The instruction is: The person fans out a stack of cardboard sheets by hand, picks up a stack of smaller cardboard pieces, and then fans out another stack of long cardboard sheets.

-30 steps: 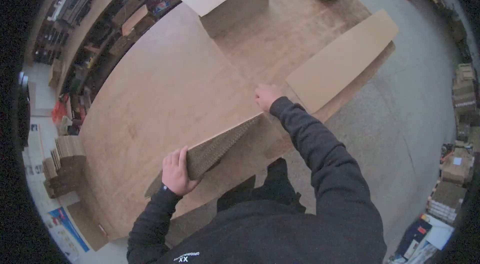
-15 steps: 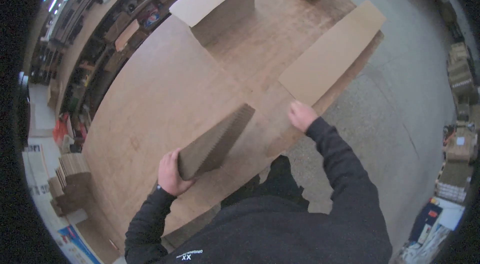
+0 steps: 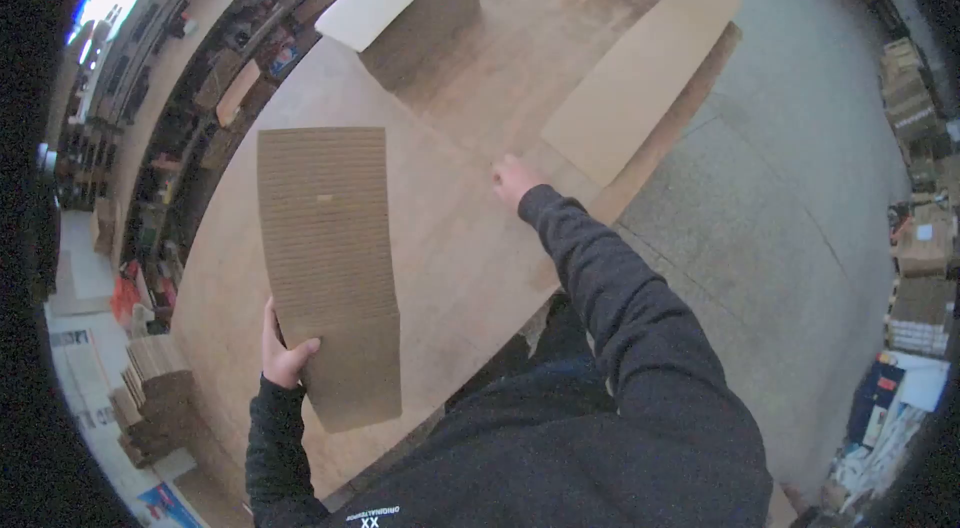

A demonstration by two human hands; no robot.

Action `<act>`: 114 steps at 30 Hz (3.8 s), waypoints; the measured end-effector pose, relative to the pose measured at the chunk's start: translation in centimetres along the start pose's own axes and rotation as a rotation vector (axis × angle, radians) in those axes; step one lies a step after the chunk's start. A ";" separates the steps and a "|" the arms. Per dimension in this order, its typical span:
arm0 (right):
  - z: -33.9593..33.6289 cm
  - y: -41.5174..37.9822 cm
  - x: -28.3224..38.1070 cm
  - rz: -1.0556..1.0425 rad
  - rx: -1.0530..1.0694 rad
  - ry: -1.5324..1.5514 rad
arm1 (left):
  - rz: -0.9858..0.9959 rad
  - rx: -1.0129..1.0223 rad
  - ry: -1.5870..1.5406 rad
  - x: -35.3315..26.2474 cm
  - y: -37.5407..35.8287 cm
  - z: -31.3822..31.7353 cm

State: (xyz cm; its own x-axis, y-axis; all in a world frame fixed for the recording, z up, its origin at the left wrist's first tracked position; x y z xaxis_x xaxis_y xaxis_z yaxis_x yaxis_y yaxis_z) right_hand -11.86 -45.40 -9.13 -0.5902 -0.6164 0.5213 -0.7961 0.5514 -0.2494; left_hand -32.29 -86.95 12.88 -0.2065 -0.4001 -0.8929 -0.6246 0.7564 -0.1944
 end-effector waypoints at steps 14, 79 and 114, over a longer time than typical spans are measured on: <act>-1.4 2.6 5.6 -0.040 0.370 -0.589 | -0.238 -0.056 -0.350 4.5 -4.4 -0.9; -27.4 -27.4 -3.6 -0.448 -0.316 -0.332 | 0.027 0.890 -0.083 -13.5 5.3 28.9; -28.7 -29.4 -0.2 -0.561 -0.601 -0.329 | 0.178 0.909 -0.139 -15.5 4.6 27.4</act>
State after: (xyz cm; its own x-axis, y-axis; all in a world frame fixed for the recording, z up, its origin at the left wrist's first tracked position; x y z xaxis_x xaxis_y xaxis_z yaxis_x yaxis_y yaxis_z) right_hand 15.54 -45.35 21.51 -0.2157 -0.9643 0.1536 -0.8297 0.2640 0.4918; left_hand -11.33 -63.07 14.70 -0.1140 -0.2181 -0.9693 0.2484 0.9384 -0.2403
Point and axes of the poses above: each hand's wrist, its own y-axis towards the middle knuckle, its own z-axis out of the palm, x = y × z, the point moved 3 cm from there along y, towards the middle knuckle, and after that the axes turned 2 degrees about x, right-handed, at the moved point
